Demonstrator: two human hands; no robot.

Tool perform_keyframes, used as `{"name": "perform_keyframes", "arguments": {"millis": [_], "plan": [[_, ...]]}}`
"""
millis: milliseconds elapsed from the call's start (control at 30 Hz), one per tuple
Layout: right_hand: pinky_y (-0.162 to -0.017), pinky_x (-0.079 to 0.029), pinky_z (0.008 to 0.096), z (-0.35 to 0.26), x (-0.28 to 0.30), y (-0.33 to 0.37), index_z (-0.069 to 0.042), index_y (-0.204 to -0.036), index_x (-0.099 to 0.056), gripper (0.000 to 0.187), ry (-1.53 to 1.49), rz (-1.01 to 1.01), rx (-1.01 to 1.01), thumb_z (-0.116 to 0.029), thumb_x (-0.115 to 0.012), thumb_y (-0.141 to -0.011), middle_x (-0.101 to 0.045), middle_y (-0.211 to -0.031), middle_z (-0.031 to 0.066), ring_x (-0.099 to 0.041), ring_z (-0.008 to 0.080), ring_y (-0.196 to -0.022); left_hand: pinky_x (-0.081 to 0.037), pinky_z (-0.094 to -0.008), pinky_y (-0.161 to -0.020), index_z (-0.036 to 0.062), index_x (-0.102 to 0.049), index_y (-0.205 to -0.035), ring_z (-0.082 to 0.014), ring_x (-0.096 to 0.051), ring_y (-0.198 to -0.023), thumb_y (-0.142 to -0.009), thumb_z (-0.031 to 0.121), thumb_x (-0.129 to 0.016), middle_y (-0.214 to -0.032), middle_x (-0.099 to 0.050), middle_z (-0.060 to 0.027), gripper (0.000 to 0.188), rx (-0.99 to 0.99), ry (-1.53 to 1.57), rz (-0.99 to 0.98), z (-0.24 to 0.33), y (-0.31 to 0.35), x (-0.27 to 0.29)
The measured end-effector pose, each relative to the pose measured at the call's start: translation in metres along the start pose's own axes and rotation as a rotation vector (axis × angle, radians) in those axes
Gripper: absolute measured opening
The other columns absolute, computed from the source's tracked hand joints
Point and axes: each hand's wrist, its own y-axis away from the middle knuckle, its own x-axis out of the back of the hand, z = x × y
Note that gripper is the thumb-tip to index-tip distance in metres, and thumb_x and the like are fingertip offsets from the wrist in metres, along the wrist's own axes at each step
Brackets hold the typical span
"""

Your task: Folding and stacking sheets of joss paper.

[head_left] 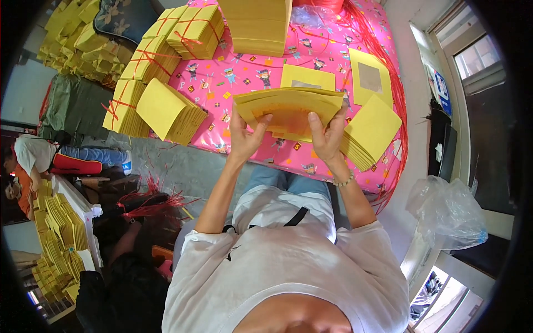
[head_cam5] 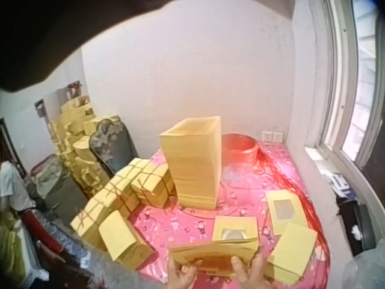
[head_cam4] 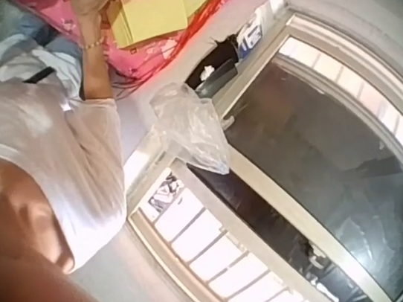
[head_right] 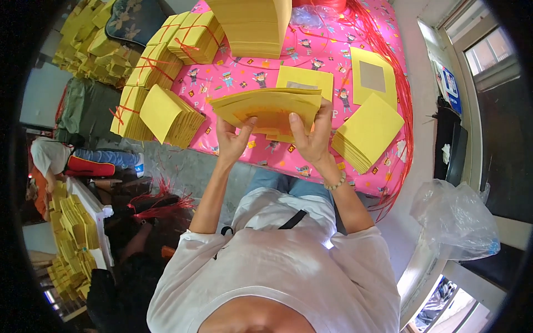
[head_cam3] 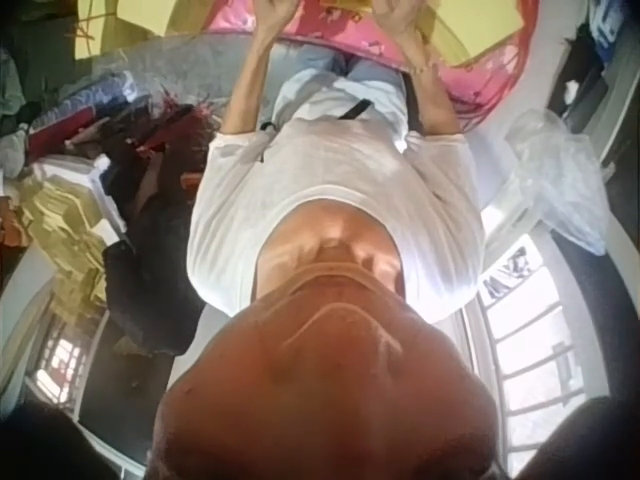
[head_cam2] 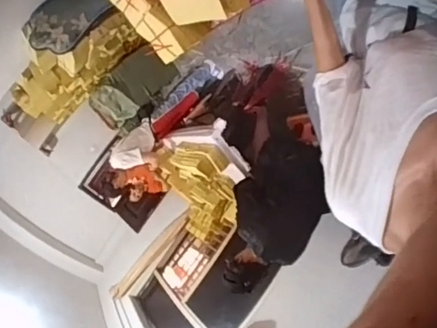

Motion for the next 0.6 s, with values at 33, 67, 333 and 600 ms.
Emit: {"name": "perform_keyframes", "arguments": {"millis": [33, 67, 333, 600], "plan": [[-0.083, -0.041, 0.0333, 0.001, -0.001, 0.003, 0.003, -0.113, -0.042, 0.035, -0.05, 0.015, -0.024, -0.012, -0.057, -0.086, -0.048, -0.103, 0.0136, -0.05, 0.0207, -0.095, -0.048, -0.0285, -0.081, 0.0026, -0.043, -0.113, -0.016, -0.059, -0.094, -0.078, -0.003, -0.066, -0.1, -0.057, -0.0071, 0.043, 0.022, 0.04, 0.007, 0.0, 0.0, -0.001], [-0.083, -0.041, 0.0326, 0.003, -0.002, 0.005, 0.003, -0.113, -0.042, 0.034, -0.099, 0.031, -0.048, -0.01, -0.057, -0.085, -0.049, -0.102, 0.013, -0.05, 0.0197, -0.094, -0.048, -0.0288, -0.081, 0.0027, -0.042, -0.114, -0.0164, -0.059, -0.095, -0.077, -0.004, -0.066, -0.102, -0.056, -0.0075, 0.044, 0.044, 0.081, 0.014, 0.001, 0.001, -0.001], [-0.076, -0.045, 0.0321, -0.001, -0.005, 0.008, 0.005, -0.112, -0.042, 0.032, -0.064, -0.023, -0.101, -0.011, -0.056, -0.087, -0.056, -0.099, 0.015, -0.056, 0.0211, -0.088, -0.048, -0.0293, -0.083, 0.002, -0.042, -0.114, -0.0166, -0.058, -0.096, -0.077, -0.002, -0.068, -0.108, -0.056, -0.0093, 0.046, 0.054, 0.033, -0.014, 0.002, 0.0, -0.001], [-0.076, -0.047, 0.0314, 0.006, -0.002, 0.004, 0.004, -0.113, -0.046, 0.03, -0.038, -0.075, -0.148, -0.011, -0.054, -0.089, -0.059, -0.1, 0.0154, -0.059, 0.0207, -0.09, -0.048, -0.029, -0.083, 0.0009, -0.044, -0.115, -0.0166, -0.058, -0.097, -0.08, -0.001, -0.065, -0.105, -0.058, -0.0084, 0.04, 0.095, 0.104, -0.001, -0.003, -0.006, -0.003]]}}
